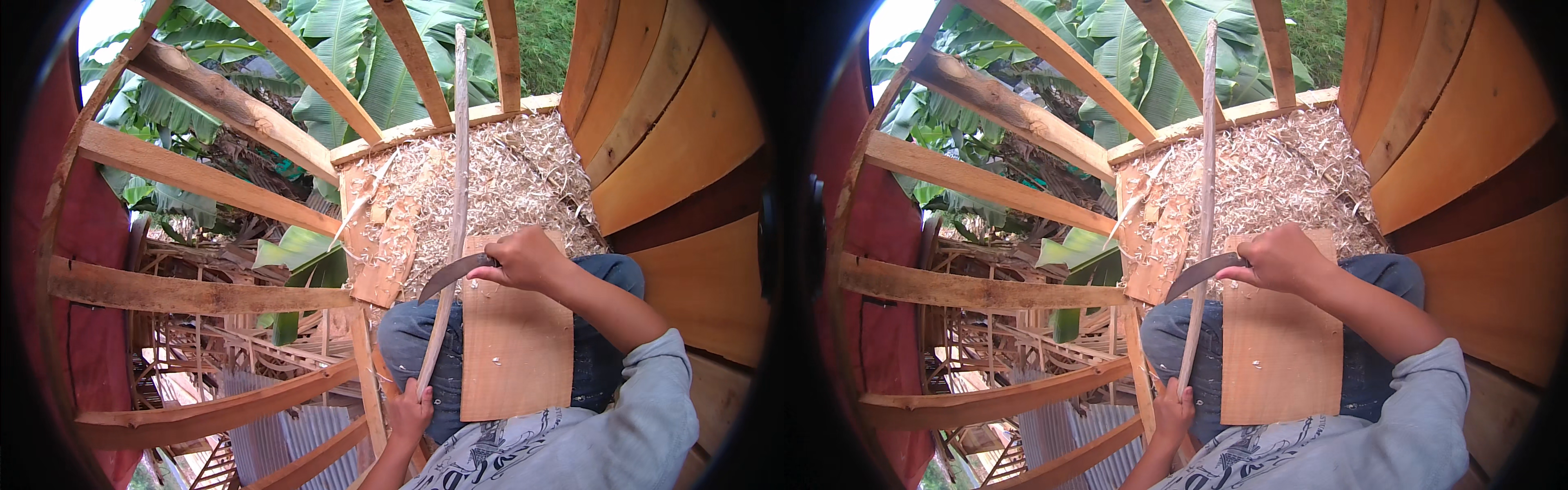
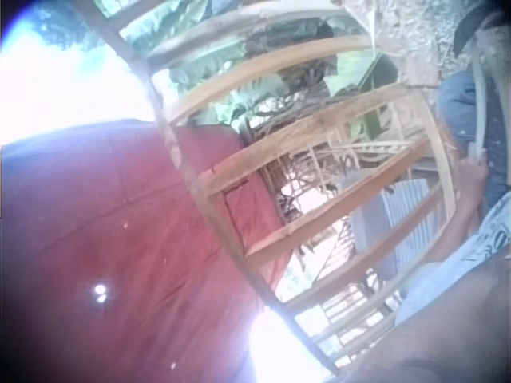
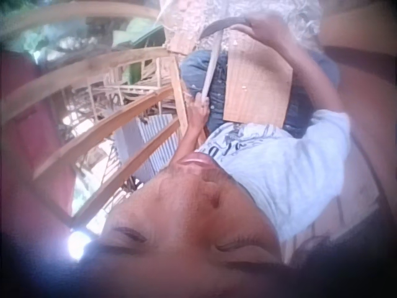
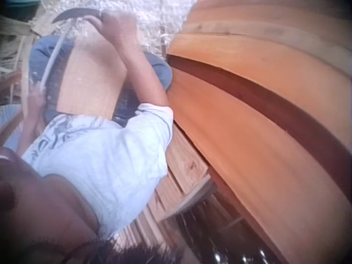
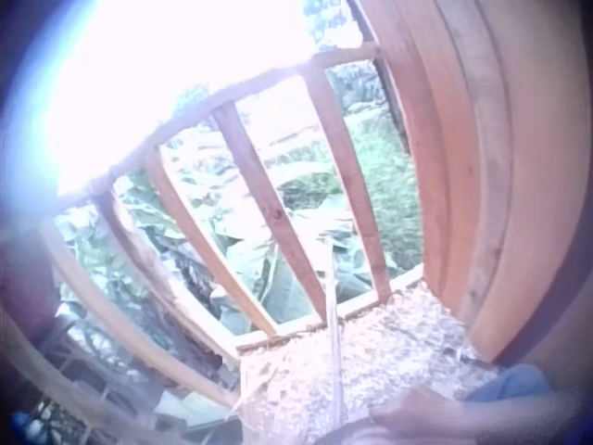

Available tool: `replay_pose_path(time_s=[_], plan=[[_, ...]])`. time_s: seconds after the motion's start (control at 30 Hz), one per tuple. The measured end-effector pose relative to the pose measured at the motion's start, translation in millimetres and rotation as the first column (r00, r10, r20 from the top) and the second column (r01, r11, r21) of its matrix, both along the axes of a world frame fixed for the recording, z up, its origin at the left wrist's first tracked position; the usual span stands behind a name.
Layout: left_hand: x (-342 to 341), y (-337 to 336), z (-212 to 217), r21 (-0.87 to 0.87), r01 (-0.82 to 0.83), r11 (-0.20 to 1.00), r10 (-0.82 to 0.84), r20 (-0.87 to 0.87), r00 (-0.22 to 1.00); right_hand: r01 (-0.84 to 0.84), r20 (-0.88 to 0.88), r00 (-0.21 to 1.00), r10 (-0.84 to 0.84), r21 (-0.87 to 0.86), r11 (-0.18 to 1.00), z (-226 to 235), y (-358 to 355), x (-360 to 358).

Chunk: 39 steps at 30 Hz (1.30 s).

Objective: The person sits cross-legged on a wooden platform and uses a curved knife to shave and shape a long wooden stick. They repeatedly scrape the stick's surface, removing wood shavings and refining its shape.

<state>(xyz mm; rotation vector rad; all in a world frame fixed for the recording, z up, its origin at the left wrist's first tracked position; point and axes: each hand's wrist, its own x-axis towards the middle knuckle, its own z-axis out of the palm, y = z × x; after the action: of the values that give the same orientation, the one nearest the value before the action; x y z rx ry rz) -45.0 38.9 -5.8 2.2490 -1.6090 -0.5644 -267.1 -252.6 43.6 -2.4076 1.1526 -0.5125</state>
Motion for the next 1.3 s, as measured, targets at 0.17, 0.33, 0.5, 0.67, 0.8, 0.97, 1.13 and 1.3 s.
replay_pose_path(time_s=[0.17,0.33,0.5,0.67,0.8,0.97,1.13,1.3], plan=[[1,-3,-3,0.03,-0.001,1.0,0.002,-0.017,1.0,0.212,0.081,0.972,-0.221,0.103,0.972,-1,-38,-13],[1,-4,-1,0.012,-0.012,1.0,0.012,0.006,1.0,-0.281,-0.159,0.955,0.252,-0.203,0.938,-7,-13,-3],[0,-7,4,0.028,-0.002,1.0,0.003,-0.015,1.0,0.013,0.1,0.995,-0.021,0.083,0.996,-6,-24,-7],[-1,-4,3,0.056,-0.015,0.998,0.017,-0.031,0.999,-0.063,0.146,0.987,0.067,-0.031,0.998,-14,-27,-3],[-1,-7,4,0.057,-0.016,0.998,0.018,-0.038,0.999,0.151,0.237,0.954,-0.182,0.144,0.978,-14,-48,-14],[0,-5,4,0.058,-0.008,0.998,0.01,-0.025,1.0,-0.175,0.042,0.983,0.181,-0.121,0.977,-17,-25,-7],[2,-7,4,0.056,0.025,0.998,-0.024,-0.027,0.999,0.093,0.266,0.953,-0.148,0.211,0.973,-8,-40,-11],[4,-8,5,0.025,0.017,1.0,-0.015,-0.062,0.998,-0.329,-0.1,0.944,0.315,-0.23,0.916,-16,-32,-13]])
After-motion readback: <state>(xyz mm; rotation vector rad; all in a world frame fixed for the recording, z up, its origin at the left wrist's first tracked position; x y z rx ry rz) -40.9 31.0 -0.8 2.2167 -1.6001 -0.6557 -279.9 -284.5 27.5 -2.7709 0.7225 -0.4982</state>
